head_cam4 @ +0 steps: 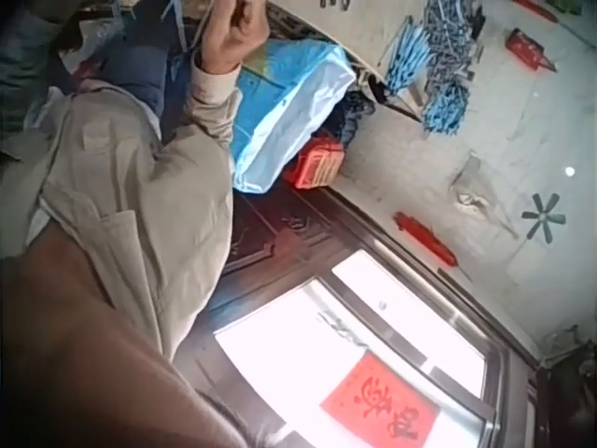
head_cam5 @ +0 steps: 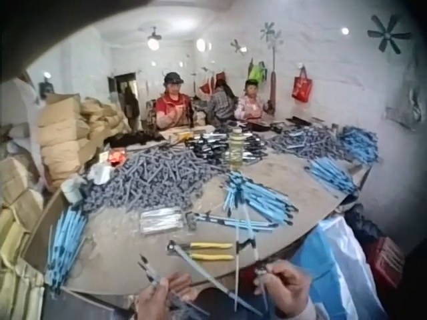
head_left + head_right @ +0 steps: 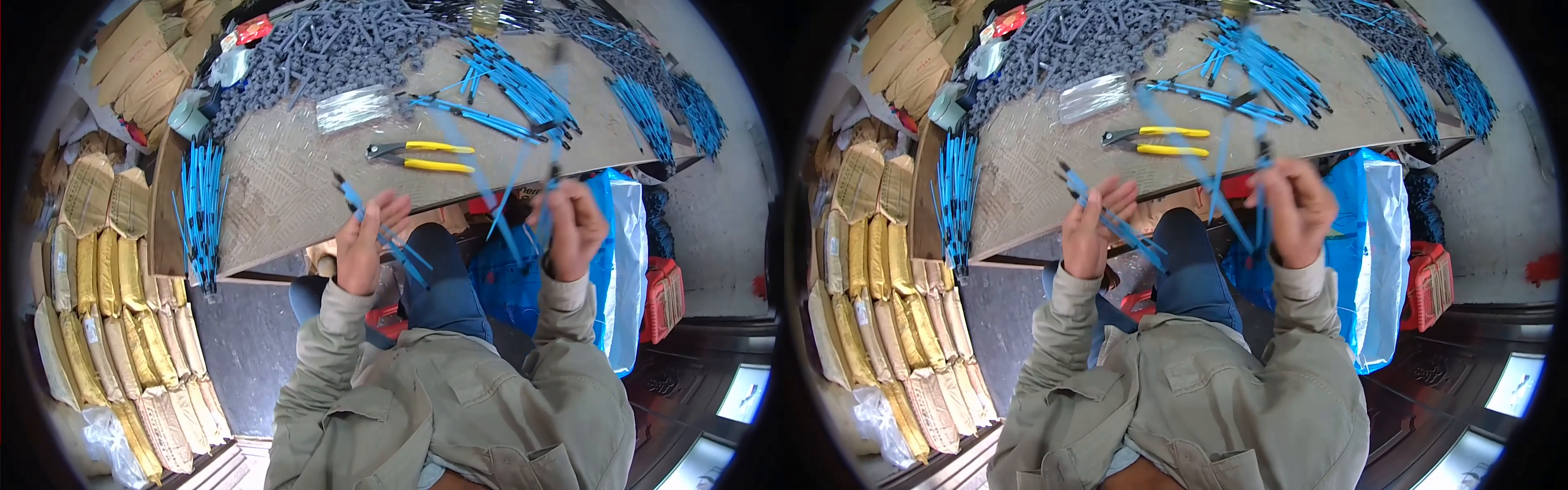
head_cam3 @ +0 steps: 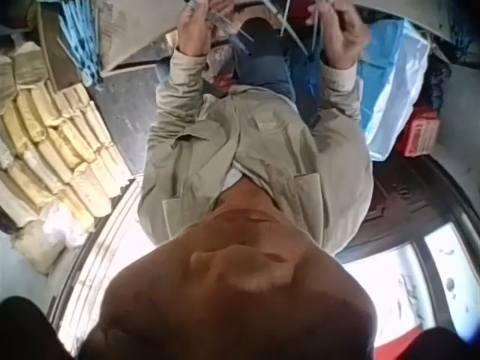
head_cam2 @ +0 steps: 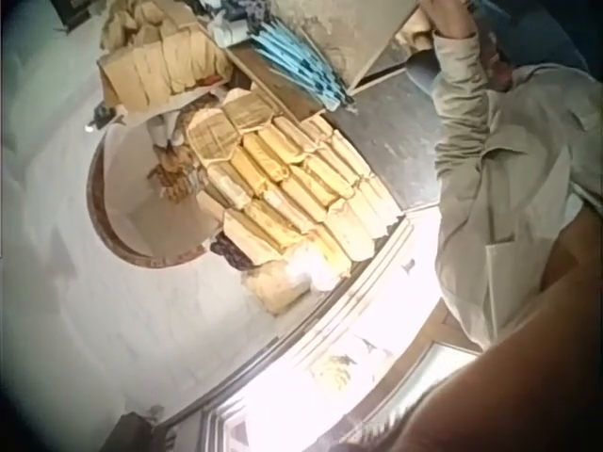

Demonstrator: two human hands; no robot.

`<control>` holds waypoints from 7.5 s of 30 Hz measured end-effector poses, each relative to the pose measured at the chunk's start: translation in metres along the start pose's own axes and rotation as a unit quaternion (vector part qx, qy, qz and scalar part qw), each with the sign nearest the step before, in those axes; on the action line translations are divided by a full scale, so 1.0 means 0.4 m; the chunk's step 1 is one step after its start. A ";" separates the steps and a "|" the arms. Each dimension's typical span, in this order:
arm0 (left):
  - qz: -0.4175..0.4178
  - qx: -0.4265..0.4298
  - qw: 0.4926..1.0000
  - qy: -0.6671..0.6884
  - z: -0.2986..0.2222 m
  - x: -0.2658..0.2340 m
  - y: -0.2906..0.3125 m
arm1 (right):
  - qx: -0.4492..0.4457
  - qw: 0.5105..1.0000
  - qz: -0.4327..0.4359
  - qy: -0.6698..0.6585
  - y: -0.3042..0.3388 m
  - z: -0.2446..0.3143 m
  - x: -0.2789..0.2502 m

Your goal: The person assembles blue plastic components together using yellow-handled pliers to secure them.

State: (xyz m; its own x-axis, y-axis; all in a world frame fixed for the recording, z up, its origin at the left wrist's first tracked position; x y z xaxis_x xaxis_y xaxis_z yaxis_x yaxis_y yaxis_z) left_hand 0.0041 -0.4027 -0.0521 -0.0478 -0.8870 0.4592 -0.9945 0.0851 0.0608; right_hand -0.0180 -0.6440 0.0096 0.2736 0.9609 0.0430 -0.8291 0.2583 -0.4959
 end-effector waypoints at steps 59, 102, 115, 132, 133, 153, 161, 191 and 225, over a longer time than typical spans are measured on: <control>-0.175 0.229 0.957 -0.040 -0.100 0.006 0.030 | -0.041 0.969 0.238 0.049 0.116 -0.102 0.252; 0.054 -0.030 0.996 -0.072 -0.053 0.001 0.120 | -0.070 0.942 -0.048 0.325 -0.392 -0.158 -0.100; 0.055 -0.007 0.998 -0.040 0.012 0.032 0.068 | -0.107 0.966 -0.028 0.233 -0.036 0.134 -0.151; -0.037 0.105 0.994 0.005 -0.080 -0.011 0.051 | -0.104 0.967 0.048 0.226 -0.227 -0.277 0.090; -0.032 0.109 0.994 0.009 -0.086 -0.003 0.057 | -0.074 0.942 0.010 0.326 -0.330 -0.312 0.053; -0.015 0.045 0.996 0.082 -0.059 0.015 0.105 | -0.024 0.841 0.217 0.495 -0.504 -0.403 0.047; -0.016 0.014 0.997 0.071 -0.065 -0.004 0.121 | 0.063 0.958 0.170 0.223 -0.542 -0.396 0.007; -0.058 0.061 0.993 0.080 -0.075 0.044 0.065 | -0.086 0.948 0.257 0.168 0.010 -0.014 0.174; -0.075 0.010 0.996 0.037 -0.030 -0.018 0.045 | -0.120 0.980 -0.092 0.125 -0.055 -0.019 -0.012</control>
State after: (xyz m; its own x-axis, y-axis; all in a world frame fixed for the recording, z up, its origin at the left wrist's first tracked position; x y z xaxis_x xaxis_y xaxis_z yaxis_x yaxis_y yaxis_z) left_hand -0.0124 -0.3893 -0.0436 0.1069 -0.8529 0.5111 -0.9918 -0.0550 0.1156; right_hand 0.0027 -0.6552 0.0138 0.5437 0.8379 -0.0484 -0.6235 0.3647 -0.6916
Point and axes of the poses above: each hand's wrist, its own y-axis away from the middle knuckle, its own x-axis out of the palm, z = x × y, the point moved 2 cm from there along -y, towards the middle knuckle, and after that the axes turned 1 degree about x, right-handed, at the moved point
